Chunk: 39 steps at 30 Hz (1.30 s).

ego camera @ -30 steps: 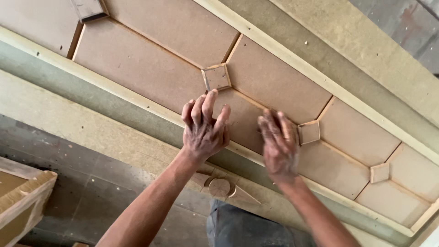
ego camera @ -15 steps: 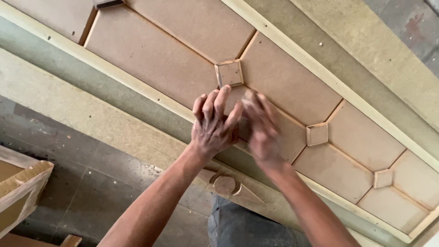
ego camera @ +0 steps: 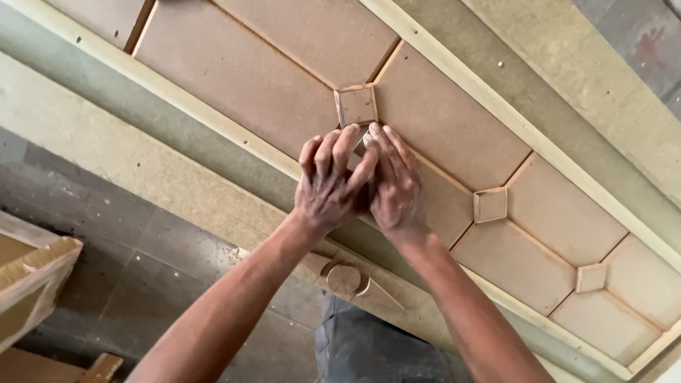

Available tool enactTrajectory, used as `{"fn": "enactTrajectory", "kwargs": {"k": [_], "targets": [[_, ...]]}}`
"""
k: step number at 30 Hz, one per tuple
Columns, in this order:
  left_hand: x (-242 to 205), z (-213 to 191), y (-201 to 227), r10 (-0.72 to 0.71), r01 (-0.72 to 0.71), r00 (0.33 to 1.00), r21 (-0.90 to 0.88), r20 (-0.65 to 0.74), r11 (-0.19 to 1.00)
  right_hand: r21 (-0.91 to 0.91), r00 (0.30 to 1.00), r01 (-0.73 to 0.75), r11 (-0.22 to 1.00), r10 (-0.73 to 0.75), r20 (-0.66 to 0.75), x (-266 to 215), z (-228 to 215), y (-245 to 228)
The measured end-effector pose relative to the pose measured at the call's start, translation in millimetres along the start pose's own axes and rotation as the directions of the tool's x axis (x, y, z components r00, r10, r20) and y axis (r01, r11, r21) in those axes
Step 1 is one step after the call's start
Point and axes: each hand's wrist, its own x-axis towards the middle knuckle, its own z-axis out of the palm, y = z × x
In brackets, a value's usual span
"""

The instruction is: The person moves a wooden frame and then uses a sanding block to smooth the surface of a large wooden panel with a geometric pattern. The person sands the flat surfaces and the edges of the panel's raised sections.

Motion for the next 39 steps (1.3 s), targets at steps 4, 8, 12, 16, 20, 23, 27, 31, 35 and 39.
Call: {"fn": "enactTrajectory", "kwargs": {"k": [4, 8, 12, 16, 20, 23, 27, 31, 35, 39], "targets": [[3.7, -0.5, -2.5, 0.045, -0.045, 0.999, 0.018, 0.0, 0.999, 0.072, 0.996, -0.092, 0.993, 0.09, 0.029, -8.3, -37.2, 1.5], [4.1, -0.7, -1.9, 0.045, -0.046, 0.998, 0.037, 0.037, 0.998, 0.054, 0.993, -0.112, 0.992, 0.11, 0.043, -0.5, -42.8, -6.9], [1.8, -6.6, -2.5, 0.016, -0.016, 1.0, -0.047, 0.02, 0.999, 0.081, 0.999, -0.017, 0.997, 0.02, -0.041, 10.1, -12.4, -7.6], [13.3, -14.3, 1.1, 0.04, -0.039, 0.998, -0.032, 0.04, 0.999, 0.095, 0.99, -0.139, 0.986, 0.135, 0.051, -20.4, -42.9, 7.8], [18.4, -19.4, 1.8, -0.039, 0.052, 0.985, -0.074, 0.166, 0.996, 0.005, 0.974, -0.218, 0.976, 0.217, 0.058, -58.4, -76.2, 22.4], [19.1, -20.1, 2.0, -0.039, 0.073, 0.973, -0.142, 0.227, 0.987, 0.274, 0.642, -0.743, 0.61, 0.766, 0.034, -65.2, -78.2, 31.9], [41.4, -29.0, -19.6, 0.011, 0.018, 0.876, -0.057, 0.483, 0.998, 0.853, 0.521, -0.465, 0.239, 0.852, 0.045, -30.2, -69.0, 45.2], [86.8, -37.8, -78.6, 0.077, -0.063, 0.841, -0.044, 0.536, 0.997, 0.846, 0.433, -0.53, 0.063, 0.877, 0.206, 9.9, -59.9, 41.7], [106.1, -38.5, -110.6, -0.039, 0.025, 0.97, 0.061, 0.241, 0.998, 0.774, 0.427, -0.623, 0.113, 0.878, 0.215, 38.6, -44.8, 38.2], [103.4, -34.6, -109.4, -0.059, 0.054, 0.978, 0.034, 0.199, 0.998, 0.709, 0.517, -0.645, 0.286, 0.846, 0.129, 51.3, -25.6, 41.3]]}}
